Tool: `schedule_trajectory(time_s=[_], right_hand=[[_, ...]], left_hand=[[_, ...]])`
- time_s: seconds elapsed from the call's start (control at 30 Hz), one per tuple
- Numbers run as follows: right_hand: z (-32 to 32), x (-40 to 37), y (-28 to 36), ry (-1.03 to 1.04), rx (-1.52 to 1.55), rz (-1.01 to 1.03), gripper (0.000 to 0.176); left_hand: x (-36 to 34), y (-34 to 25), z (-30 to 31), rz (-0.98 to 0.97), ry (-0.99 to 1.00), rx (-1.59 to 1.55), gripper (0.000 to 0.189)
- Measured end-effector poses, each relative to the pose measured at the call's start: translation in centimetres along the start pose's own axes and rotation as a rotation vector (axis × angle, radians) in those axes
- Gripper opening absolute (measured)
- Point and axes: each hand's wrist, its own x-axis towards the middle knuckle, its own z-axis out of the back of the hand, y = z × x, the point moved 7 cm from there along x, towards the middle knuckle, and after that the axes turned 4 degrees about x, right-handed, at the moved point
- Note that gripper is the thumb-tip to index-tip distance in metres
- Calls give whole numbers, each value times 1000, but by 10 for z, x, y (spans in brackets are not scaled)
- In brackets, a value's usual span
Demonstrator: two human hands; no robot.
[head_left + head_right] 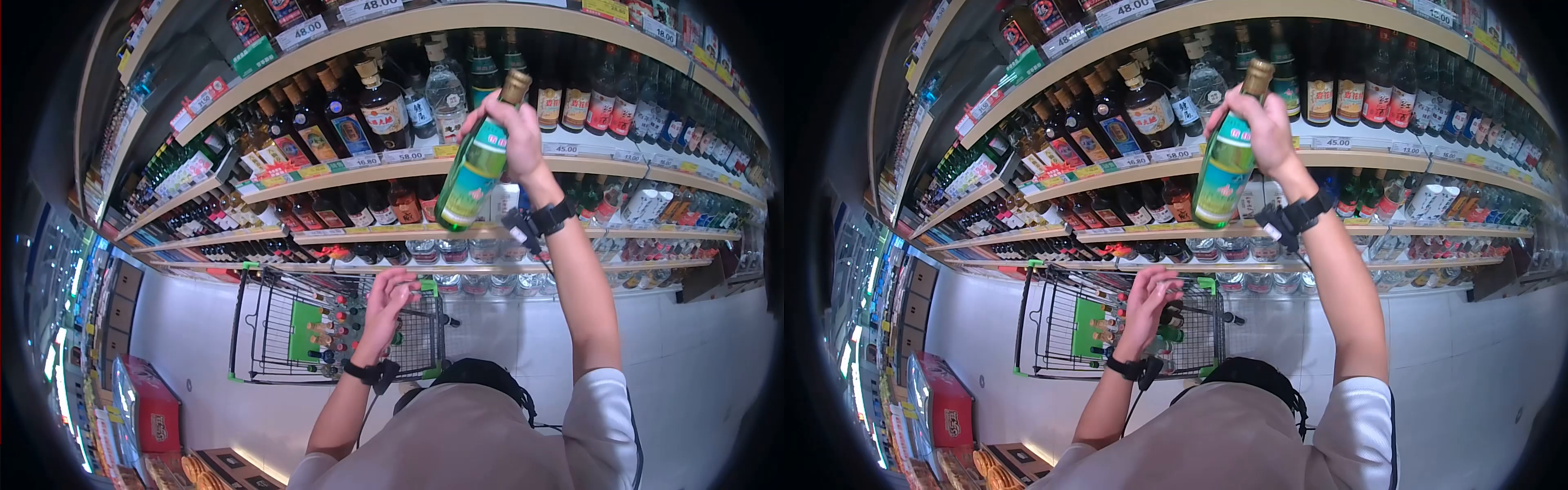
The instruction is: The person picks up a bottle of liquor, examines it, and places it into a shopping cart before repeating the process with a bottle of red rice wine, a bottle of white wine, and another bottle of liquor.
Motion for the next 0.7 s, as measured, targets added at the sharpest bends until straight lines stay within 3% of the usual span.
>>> schedule_trajectory(time_s=[0.13,0.27,0.37,0.5,0.67,0.7], right_hand=[[-38,-50,-56,29,121,-221,25],[-40,-63,-90,0,-157,-375,35],[-32,-65,-108,76,-22,-438,39],[-38,-61,-98,105,182,-486,38],[-73,-66,-85,101,389,-521,26],[-75,-64,-87,92,347,-506,25]], left_hand=[[22,-25,-44,-90,114,-103,66],[24,12,-50,158,77,-408,60],[10,14,-63,361,182,-684,62],[1,3,-75,448,252,-800,73],[-20,-5,-93,414,770,-1359,66],[-17,0,-90,478,639,-1193,67]])
